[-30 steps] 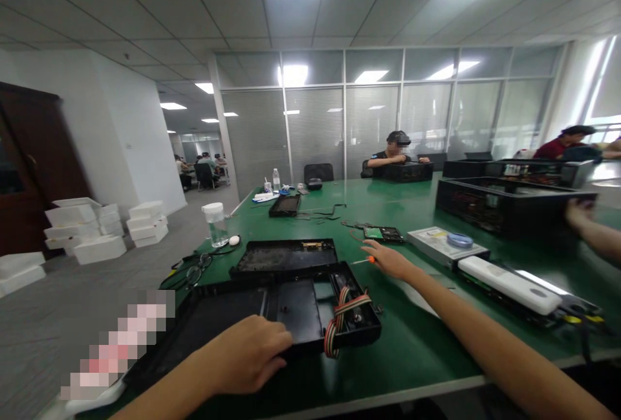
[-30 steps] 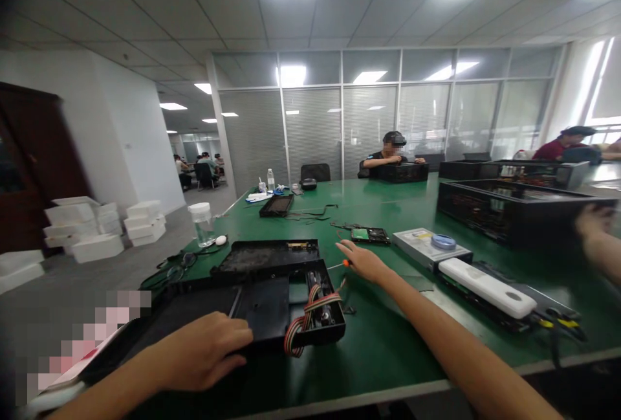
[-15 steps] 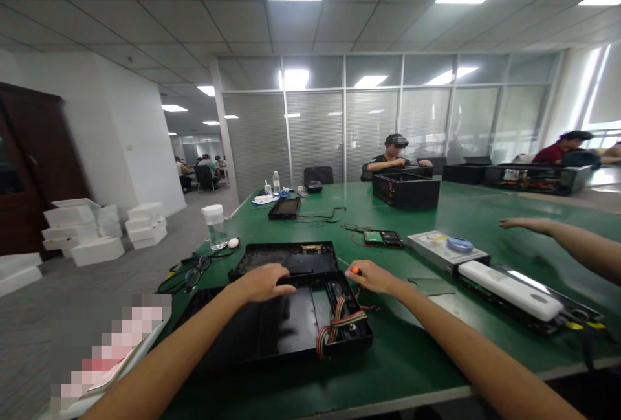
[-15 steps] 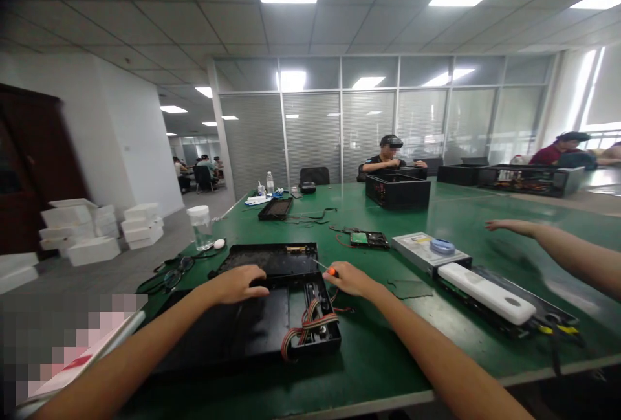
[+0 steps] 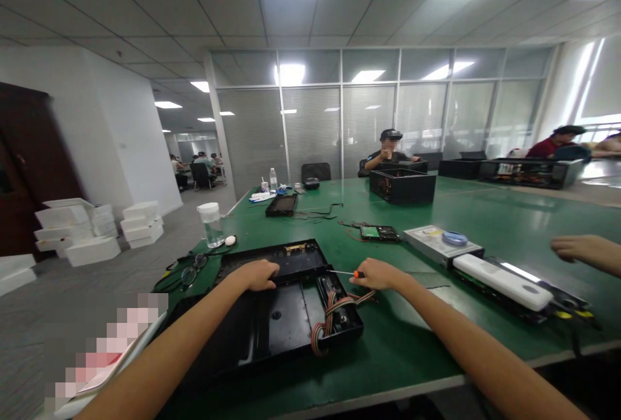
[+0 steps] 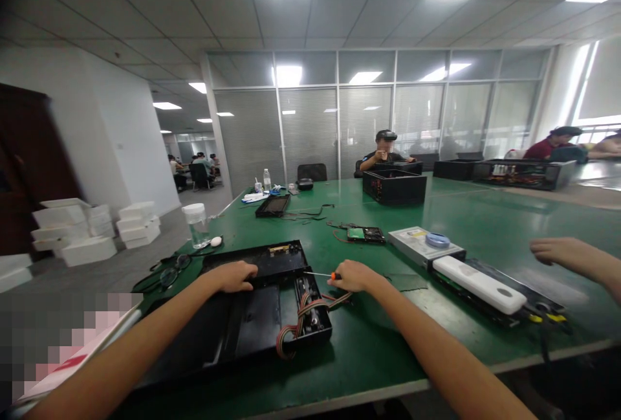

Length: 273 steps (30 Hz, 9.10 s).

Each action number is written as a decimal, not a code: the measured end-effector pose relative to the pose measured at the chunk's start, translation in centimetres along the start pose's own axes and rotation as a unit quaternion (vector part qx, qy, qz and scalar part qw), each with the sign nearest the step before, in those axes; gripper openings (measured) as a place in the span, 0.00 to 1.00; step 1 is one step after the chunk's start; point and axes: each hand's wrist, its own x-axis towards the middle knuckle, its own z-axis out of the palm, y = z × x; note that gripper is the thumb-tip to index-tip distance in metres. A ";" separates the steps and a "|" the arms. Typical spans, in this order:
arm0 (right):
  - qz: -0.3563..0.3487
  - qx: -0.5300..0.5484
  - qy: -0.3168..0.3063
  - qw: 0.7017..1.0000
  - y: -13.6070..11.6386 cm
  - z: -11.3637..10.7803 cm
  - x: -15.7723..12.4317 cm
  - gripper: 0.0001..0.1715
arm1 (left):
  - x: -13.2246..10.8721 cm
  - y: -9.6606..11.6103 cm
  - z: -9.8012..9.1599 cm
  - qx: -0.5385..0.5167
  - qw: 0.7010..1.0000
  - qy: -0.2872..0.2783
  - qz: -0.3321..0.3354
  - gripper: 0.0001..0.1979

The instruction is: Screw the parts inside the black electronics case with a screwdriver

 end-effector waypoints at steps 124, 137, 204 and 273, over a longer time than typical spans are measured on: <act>-0.035 -0.081 0.062 0.994 -9.1 -10.5 3.7 0.16 | 6.5 9.5 2.4 -0.194 0.959 0.189 0.084 0.06; 0.013 -0.074 0.094 0.993 -8.6 -9.8 3.5 0.28 | 5.9 9.7 2.3 -0.141 0.970 0.184 0.073 0.05; -0.078 0.039 0.099 0.991 -7.4 1.4 -1.4 0.11 | -3.8 2.6 -7.5 -0.072 0.985 0.103 0.122 0.07; -0.021 0.170 0.150 0.974 -1.3 -0.2 1.2 0.14 | 7.1 9.1 3.9 -0.160 0.938 0.244 0.188 0.08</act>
